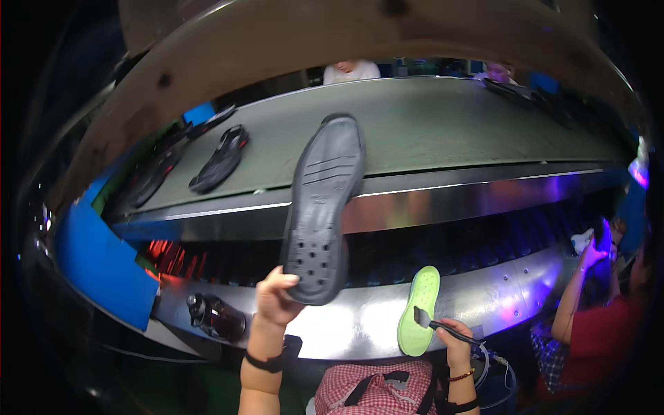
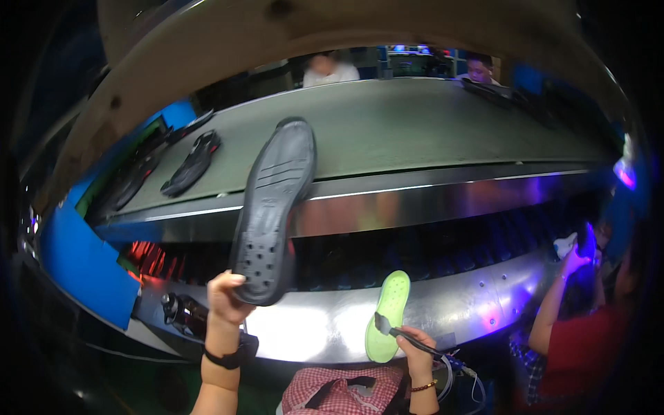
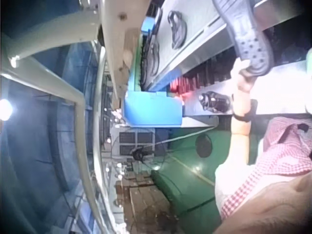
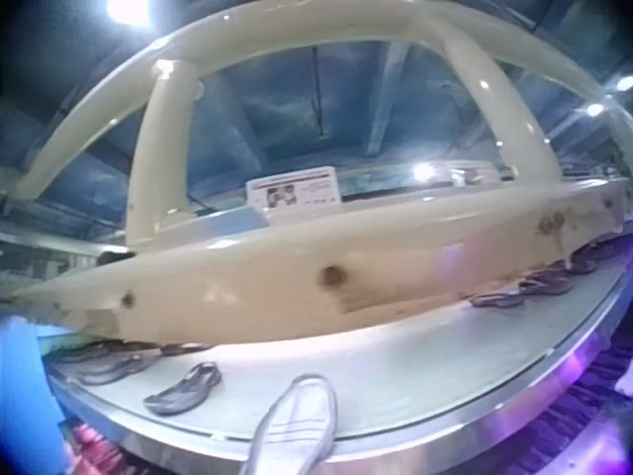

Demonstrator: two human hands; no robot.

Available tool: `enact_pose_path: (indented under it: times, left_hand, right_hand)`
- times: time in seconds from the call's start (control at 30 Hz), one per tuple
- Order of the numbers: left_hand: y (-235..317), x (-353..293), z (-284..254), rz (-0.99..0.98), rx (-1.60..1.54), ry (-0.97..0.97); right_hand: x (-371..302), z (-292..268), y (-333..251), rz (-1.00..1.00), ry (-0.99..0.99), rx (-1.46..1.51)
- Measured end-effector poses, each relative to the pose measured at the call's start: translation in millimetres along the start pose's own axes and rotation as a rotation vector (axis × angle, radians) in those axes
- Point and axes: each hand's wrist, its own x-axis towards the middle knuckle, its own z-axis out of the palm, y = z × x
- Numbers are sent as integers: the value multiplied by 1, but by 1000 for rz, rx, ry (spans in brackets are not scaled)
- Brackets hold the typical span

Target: Applying adhesive to the underside of shoe soles using a brush.

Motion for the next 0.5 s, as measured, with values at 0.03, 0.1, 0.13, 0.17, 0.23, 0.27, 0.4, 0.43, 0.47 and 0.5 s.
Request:
enact_pose_path:
  times: [0.03, 0.1, 0.13, 0.17, 0.23, 0.27, 0.4, 0.43, 0.47, 0.5]
  left_hand:
    - [-11, -14, -9, 12, 183, 59]
    - [-41, -38, -16, 95, 237, 43]
    - [-57, -48, -19, 90, 76, -40]
    - [-74, -60, -21, -24, -162, 3]
    - [-107, -73, -34, -244, -477, -152]
    - [-120, -76, -45, -336, -481, -263]
    - [-164, -84, -75, -521, -327, -111]
    - [-171, -85, -76, -507, -224, -45]
    - [-177, -86, -74, -503, -107, -9]
    - [-183, -85, -70, -448, -198, -38]
  right_hand:
    - [0, 2, -1, -47, -28, 7]
    - [-2, 4, -4, -54, 28, -62]
    - [-2, 6, -5, -100, 46, -58]
    - [-1, 7, -7, -121, 54, -39]
    - [0, 11, -12, -102, 87, 14]
    - [1, 13, -16, -100, 110, 14]
    - [-1, 28, -33, -157, -102, 145]
    - [-4, 34, -35, -147, -185, 177]
    - [-6, 41, -37, -128, -233, 197]
    - [-8, 50, -36, -89, -335, 202]
